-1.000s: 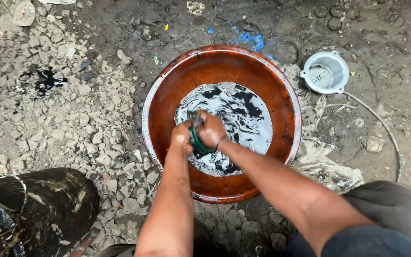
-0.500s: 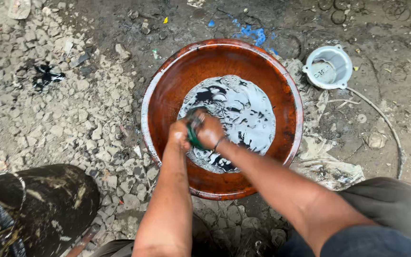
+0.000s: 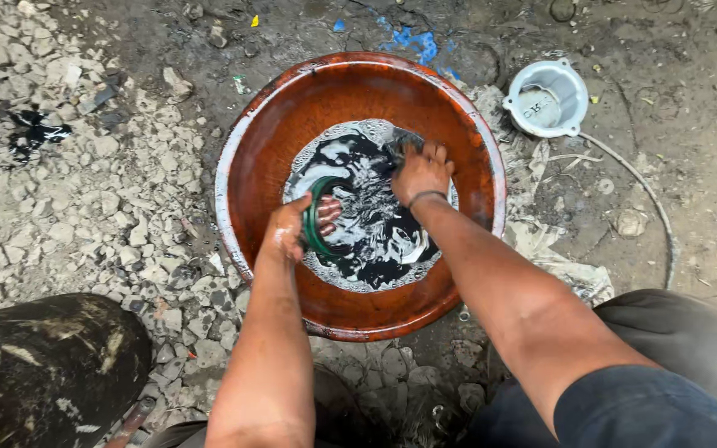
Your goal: The person washes small metal parts by hand in a large orange basin filled with soapy water. They repeatedly submerge, agitate, and rinse the parts, then transfer them to a white strainer placed on the ground.
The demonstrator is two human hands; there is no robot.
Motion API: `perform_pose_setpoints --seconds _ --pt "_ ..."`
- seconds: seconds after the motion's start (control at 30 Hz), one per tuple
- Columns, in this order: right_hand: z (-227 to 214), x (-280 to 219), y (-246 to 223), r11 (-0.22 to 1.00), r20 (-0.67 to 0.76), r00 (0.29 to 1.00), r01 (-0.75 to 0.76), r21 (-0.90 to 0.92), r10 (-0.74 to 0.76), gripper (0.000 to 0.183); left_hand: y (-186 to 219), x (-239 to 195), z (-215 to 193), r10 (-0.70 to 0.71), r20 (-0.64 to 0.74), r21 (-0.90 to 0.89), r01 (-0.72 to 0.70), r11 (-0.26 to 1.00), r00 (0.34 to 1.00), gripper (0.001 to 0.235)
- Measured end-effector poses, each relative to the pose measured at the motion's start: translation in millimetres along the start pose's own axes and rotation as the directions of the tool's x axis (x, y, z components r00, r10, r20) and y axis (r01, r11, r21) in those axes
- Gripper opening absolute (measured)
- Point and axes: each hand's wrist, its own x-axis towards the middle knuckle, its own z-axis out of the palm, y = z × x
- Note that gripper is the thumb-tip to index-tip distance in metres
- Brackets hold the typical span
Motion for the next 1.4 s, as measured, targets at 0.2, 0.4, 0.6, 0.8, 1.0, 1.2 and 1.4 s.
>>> perform_pose_setpoints --seconds 0.2,0.4,0.6,0.8,1.0,1.2,1.4 --pt "6 -11 8 0.938 0.402 0.887 0.31 -0.152 -0.228 0.065 5 6 5 0.018 0.002 -0.063 -0.018 0.998 1.0 0.05" --pt "29 -4 13 0.959 0.277 0.951 0.2 -0.201 -0.14 0.056 -4 -9 5 0.011 -0.05 0.0 -0.011 1.0 0.999 0.053" --pt "76 13 -3 0.834 0.207 0.954 0.071 0.547 -0.218 0.044 -7 5 -3 -0.003 -0.047 -0.024 0.001 1.0 0.999 0.044" --pt "81 -11 -92 0.743 -0.021 0.996 0.075 0.665 -0.082 0.033 -19 41 -21 0.005 -0.362 0.246 0.09 0.965 0.932 0.045" --pt "51 -112 -103 0.55 -0.276 0.868 0.48 0.684 -0.414 0.029 -20 36 -26 -0.013 -0.05 -0.256 -0.001 0.967 0.999 0.042" --pt "41 -38 -99 0.772 -0.022 0.987 0.141 0.62 -0.162 0.014 -16 31 -11 0.04 -0.246 -0.057 -0.055 0.997 0.968 0.042" --pt "46 -57 -95 0.702 -0.234 0.882 0.467 0.537 -0.409 0.019 -16 27 -10 0.115 -0.188 -0.132 -0.142 0.981 0.975 0.038"
